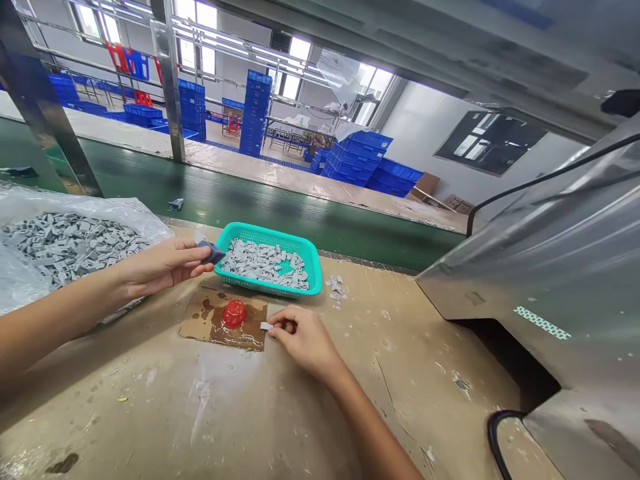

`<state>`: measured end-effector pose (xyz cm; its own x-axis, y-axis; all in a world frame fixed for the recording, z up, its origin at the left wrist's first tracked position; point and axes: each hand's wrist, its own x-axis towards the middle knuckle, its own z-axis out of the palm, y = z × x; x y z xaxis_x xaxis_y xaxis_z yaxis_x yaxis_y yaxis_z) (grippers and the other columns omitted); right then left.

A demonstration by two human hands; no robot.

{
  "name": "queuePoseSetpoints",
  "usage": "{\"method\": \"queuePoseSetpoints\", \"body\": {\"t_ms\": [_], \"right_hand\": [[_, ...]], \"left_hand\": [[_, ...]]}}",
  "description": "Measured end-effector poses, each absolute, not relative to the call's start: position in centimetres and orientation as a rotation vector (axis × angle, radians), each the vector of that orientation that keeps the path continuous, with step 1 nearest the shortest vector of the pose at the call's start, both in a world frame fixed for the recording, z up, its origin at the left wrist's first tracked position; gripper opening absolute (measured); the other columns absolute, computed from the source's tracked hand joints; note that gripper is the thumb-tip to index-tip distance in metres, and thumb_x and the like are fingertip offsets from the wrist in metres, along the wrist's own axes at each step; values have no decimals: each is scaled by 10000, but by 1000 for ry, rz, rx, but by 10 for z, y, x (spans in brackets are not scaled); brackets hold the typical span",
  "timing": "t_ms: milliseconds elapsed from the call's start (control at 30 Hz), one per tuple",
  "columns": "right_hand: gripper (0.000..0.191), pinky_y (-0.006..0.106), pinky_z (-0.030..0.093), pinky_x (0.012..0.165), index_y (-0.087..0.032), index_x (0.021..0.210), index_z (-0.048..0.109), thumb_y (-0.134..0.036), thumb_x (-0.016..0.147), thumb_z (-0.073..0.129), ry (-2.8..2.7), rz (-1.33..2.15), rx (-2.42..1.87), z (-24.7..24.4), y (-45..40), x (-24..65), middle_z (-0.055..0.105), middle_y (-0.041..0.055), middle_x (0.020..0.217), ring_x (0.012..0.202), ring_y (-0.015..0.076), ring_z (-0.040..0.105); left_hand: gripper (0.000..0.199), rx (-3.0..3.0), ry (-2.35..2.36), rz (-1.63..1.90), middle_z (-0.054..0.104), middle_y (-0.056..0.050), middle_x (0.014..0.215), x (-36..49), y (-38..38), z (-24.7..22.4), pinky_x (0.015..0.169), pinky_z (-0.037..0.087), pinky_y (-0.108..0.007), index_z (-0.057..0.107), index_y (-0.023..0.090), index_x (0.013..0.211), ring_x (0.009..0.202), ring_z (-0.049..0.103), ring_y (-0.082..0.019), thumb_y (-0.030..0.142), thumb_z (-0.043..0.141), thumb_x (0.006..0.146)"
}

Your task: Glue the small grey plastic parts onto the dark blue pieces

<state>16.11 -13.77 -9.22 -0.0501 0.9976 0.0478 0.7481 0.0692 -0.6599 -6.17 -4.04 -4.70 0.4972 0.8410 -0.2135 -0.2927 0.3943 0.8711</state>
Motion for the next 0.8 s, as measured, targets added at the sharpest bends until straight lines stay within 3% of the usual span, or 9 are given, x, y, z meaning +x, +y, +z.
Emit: {"method": "queuePoseSetpoints", "body": {"t_ms": [100, 233, 400, 600, 800], "right_hand": [[123, 238, 382, 517, -147, 730, 683, -172, 688, 570, -1853, 628, -1757, -92, -138, 161, 654, 37, 705, 559, 124, 473], [122, 239, 386, 514, -152, 728, 682, -167, 689, 567, -1848, 610, -1754, -94, -140, 159, 664, 35, 707, 551, 124, 480], [103, 250, 410, 522, -164, 694, 680, -202, 661, 590, -1808, 678, -1709, -82, -141, 161, 659, 33, 693, 573, 140, 515], [140, 280, 481, 624, -185, 677, 663, -309, 611, 674, -1509, 810, -1453, -39, -147, 145, 645, 33, 702, 674, 175, 582], [141, 297, 493, 641, -182, 712, 656, -301, 636, 659, -1452, 791, -1361, -33, -145, 122, 629, 28, 701, 675, 167, 580]], "left_hand": [[149, 882, 712, 792, 665, -71, 738, -62, -46, -47, 610, 519, -120, 627, 79, 740, 659, 636, -94, -43, 546, 712], [86, 1010, 683, 731, 673, -76, 766, -59, -56, -48, 660, 515, -167, 629, 90, 729, 684, 634, -109, 20, 606, 685], [167, 1347, 724, 733, 654, -19, 694, -53, -74, -50, 539, 461, -201, 586, 143, 722, 600, 598, -122, 128, 695, 596], [160, 1586, 701, 705, 619, -6, 635, -48, -88, -52, 535, 429, -237, 503, 180, 690, 601, 586, -155, 238, 646, 645], [108, 1893, 757, 757, 521, 34, 623, -50, -91, -50, 516, 375, -190, 524, 172, 699, 592, 486, -107, 228, 609, 664]]}}
